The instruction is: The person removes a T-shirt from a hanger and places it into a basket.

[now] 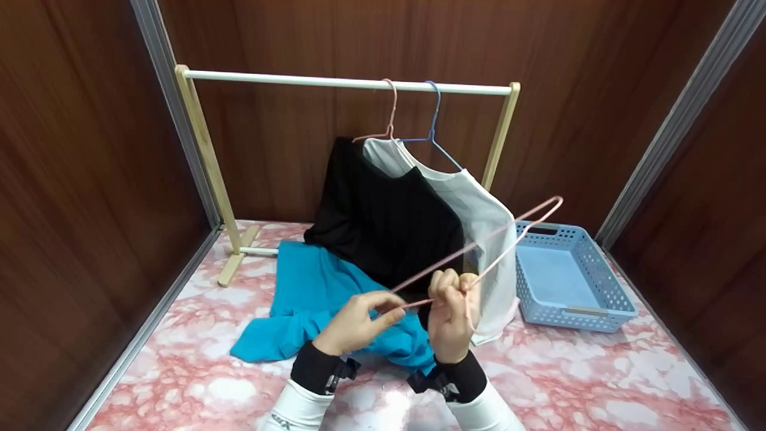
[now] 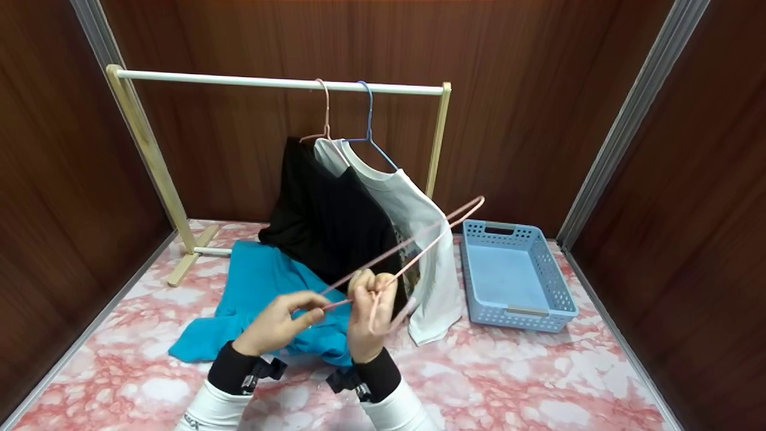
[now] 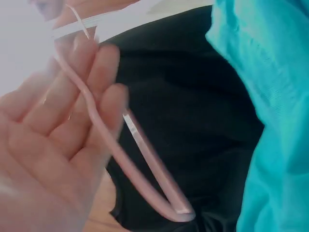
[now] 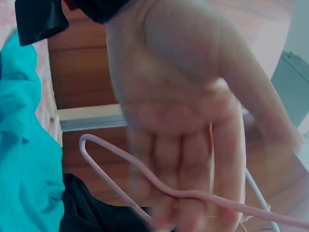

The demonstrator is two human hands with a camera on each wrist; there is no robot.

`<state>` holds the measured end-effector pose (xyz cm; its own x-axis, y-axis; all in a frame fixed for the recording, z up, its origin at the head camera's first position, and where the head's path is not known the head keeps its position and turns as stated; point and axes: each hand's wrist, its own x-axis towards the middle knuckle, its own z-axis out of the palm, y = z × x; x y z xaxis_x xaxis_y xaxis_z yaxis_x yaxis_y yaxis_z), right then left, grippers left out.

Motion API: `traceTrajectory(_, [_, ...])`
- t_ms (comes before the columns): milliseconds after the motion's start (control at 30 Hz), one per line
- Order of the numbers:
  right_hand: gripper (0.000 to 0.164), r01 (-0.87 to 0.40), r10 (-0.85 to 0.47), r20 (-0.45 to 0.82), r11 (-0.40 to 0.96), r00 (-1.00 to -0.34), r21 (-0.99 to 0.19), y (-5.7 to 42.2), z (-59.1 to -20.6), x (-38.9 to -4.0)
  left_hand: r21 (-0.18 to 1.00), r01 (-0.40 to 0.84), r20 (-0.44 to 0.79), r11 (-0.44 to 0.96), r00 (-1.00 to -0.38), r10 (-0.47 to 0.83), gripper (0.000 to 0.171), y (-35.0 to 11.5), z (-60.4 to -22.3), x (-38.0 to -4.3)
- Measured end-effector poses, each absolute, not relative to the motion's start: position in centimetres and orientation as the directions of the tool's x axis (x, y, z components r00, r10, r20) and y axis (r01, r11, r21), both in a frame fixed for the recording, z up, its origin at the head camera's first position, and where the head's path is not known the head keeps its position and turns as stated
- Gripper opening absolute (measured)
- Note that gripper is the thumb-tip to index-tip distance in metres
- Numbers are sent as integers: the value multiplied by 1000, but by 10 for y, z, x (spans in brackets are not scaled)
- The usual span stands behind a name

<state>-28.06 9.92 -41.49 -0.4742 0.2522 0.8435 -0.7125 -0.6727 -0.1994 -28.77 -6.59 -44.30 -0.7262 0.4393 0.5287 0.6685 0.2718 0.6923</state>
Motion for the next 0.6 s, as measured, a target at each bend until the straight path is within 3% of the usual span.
traceTrajectory(167, [27,-700,136,904,-682,-405,-212,94,-416,-280,722,641,490,260,-740,461,35,-67,-445,-289])
traceTrajectory(400, [27,-605,-90,866,-680,-492,-415,102,-417,-276,745,630,486,221,-739,467,43,-85,-438,-289])
traceTrajectory(600, [45,-651,-261,832,-526,-489,-547,113,-416,-276,750,617,485,239,-758,436,45,-107,-431,-289])
